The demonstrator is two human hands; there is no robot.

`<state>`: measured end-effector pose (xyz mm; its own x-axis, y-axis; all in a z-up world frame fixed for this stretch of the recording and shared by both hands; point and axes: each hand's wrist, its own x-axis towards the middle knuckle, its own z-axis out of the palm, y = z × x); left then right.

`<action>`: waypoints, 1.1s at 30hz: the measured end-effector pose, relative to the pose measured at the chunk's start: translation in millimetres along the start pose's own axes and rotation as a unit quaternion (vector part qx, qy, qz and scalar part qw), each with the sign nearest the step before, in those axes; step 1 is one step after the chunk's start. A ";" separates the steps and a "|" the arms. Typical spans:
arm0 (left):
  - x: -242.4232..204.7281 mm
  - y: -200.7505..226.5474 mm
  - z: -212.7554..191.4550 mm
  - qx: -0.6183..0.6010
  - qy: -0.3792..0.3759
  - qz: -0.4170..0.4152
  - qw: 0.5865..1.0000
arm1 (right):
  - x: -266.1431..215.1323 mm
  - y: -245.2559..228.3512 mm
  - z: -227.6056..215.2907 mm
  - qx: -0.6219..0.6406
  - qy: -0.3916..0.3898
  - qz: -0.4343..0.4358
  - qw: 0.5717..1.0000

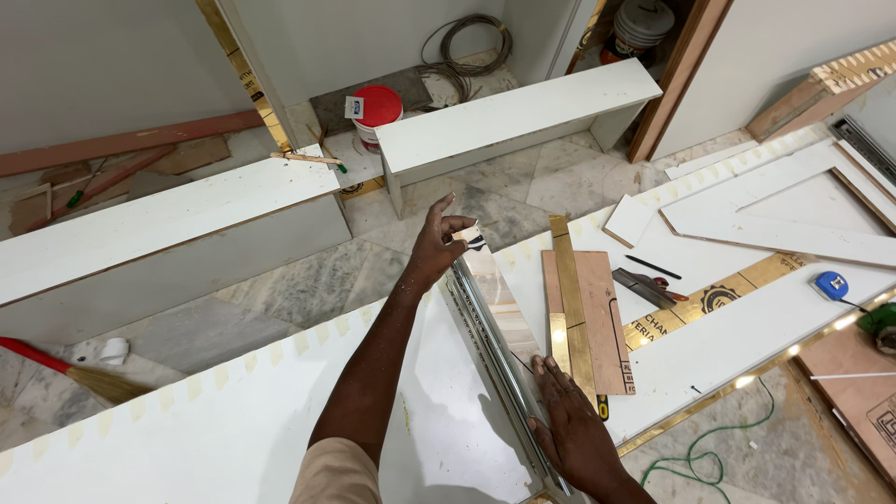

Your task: The person applies adhesive to a white plastic strip using a small wooden stick and then attaches it to the edge of a wooden cabinet frame. They press the strip into place and later handle a small piece of patterned material near the frame.

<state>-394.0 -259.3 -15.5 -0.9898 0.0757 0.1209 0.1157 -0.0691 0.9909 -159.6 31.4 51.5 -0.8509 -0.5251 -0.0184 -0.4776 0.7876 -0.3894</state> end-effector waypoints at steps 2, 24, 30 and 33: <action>0.3 -1.0 0.3 -0.015 0.013 -0.035 0.999 | -0.4 0.3 0.2 -0.001 0.006 -0.007 1.000; -189.1 55.5 52.0 0.013 0.216 -0.011 0.976 | 9.2 24.8 -41.5 0.315 0.116 -0.009 0.942; -209.2 118.7 162.4 -0.156 0.166 0.098 0.969 | 2.2 -1.7 -85.9 0.574 0.215 -0.008 0.790; -230.5 137.7 271.7 -0.282 0.061 0.053 0.956 | -18.4 -11.3 -96.6 0.668 0.186 -0.008 0.720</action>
<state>-127.3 -16.0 109.2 -0.9814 -0.0759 0.1765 0.1864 -0.5985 0.7791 -159.6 63.3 145.2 -0.9664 -0.2112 0.1466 -0.0620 -0.3621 -0.9301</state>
